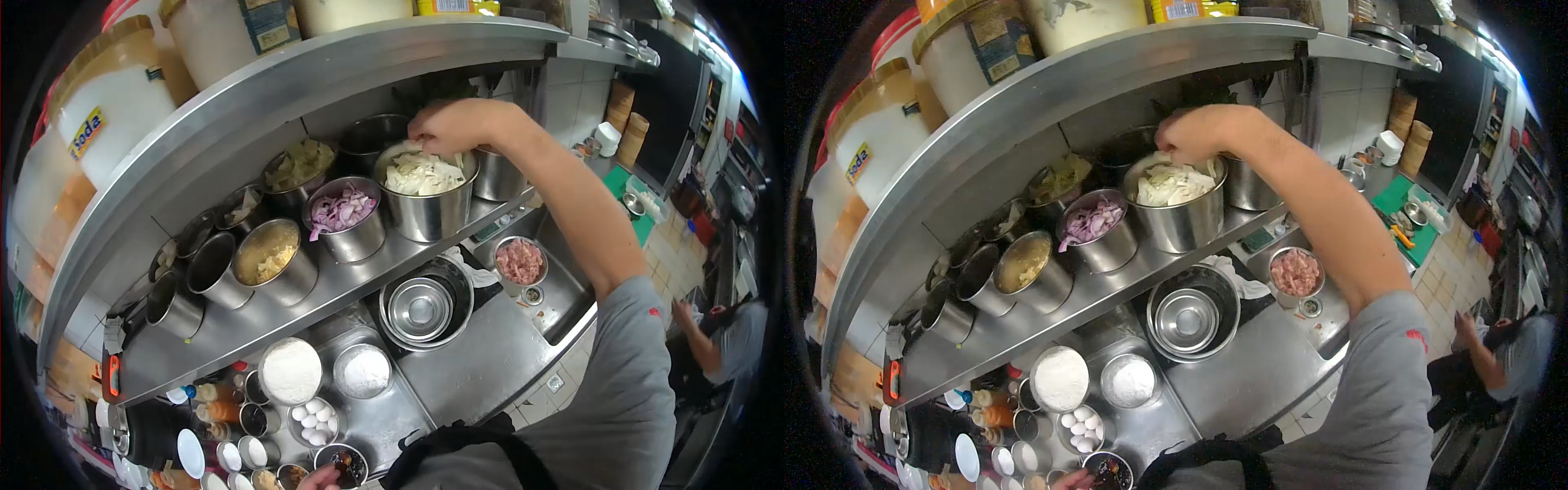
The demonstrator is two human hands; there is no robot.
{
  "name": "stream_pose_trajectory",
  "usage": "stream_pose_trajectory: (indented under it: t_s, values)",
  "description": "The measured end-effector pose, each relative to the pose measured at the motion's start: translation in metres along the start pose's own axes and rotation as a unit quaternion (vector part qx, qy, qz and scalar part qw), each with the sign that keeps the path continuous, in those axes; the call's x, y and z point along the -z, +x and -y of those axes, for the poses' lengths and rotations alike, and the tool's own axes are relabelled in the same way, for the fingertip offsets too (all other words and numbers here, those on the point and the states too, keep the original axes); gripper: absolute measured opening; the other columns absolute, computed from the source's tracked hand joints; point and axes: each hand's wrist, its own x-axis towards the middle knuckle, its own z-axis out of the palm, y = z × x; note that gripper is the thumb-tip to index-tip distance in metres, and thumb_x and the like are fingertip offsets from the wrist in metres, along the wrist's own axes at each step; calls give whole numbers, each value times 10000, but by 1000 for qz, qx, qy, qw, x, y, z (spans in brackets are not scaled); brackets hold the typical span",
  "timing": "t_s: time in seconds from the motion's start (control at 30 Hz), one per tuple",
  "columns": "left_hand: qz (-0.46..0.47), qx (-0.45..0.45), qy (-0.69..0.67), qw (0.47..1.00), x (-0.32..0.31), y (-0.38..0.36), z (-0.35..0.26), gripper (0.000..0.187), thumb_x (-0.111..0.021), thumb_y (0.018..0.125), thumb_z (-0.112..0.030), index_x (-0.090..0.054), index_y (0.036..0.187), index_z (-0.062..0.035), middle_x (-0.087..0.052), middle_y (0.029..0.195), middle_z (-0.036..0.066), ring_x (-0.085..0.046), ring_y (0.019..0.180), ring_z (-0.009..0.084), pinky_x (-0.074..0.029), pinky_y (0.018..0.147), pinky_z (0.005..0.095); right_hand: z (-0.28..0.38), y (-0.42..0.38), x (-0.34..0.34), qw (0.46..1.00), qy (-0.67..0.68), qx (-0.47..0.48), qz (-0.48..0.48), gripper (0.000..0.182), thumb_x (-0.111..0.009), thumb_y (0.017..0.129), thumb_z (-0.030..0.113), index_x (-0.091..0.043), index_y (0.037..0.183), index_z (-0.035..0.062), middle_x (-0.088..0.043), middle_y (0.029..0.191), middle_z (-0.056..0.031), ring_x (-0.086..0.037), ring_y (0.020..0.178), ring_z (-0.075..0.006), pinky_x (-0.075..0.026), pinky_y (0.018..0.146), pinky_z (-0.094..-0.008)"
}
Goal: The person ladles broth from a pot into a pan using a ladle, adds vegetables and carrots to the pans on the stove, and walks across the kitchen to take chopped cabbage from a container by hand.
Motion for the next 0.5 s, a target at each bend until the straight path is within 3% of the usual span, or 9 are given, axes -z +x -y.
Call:
stream_pose_trajectory:
  t_s: [0.17, 0.2, 0.3, 0.33, 0.5]
  values:
    - [27, 4, 8, 1000, 0, 12, -12, 365, -633, 969, -102, -586, 1315, 6, -661, 1233, 118, -600, 1150, 206, -456, 1003, 334, 34, -6, 13, 990, 18, -74, 115, 456, -614, 879, 356, -641, 1154, -7, -683, 1104, -233, -661, 1040, -365, -523, 877, -446]
    - [54, -1, 15, 998, 3, 14, -8, 452, -674, 943, -130, -550, 1355, 7, -635, 1287, 127, -592, 1172, 217, -450, 1005, 340, 40, -5, 11, 985, 25, -94, 143, 499, -630, 875, 394, -638, 1159, -15, -688, 1089, -244, -672, 1016, -370, -530, 864, -449]
    - [112, -49, -16, 992, 3, 20, -11, 605, -751, 886, -188, -502, 1405, -1, -581, 1369, 136, -588, 1188, 233, -444, 1009, 349, 35, 9, -21, 988, 51, -51, 135, 512, -661, 838, 354, -624, 1195, -11, -695, 1059, -255, -686, 975, -389, -541, 842, -453]
    - [113, -42, -26, 992, 4, 22, -10, 801, -817, 821, -277, -428, 1459, 12, -510, 1450, 151, -587, 1200, 252, -444, 1013, 366, 37, 9, -26, 989, 27, -44, 141, 493, -647, 824, 267, -598, 1218, -25, -693, 1062, -260, -682, 980, -402, -544, 845, -450]
    - [124, -115, -70, 983, 5, 37, -26, 912, -835, 796, -343, -375, 1480, 46, -455, 1492, 178, -580, 1212, 268, -445, 1025, 389, 34, 10, -43, 994, 43, -72, 67, 452, -620, 800, 203, -612, 1195, -16, -686, 1060, -270, -670, 1009, -410, -541, 855, -460]
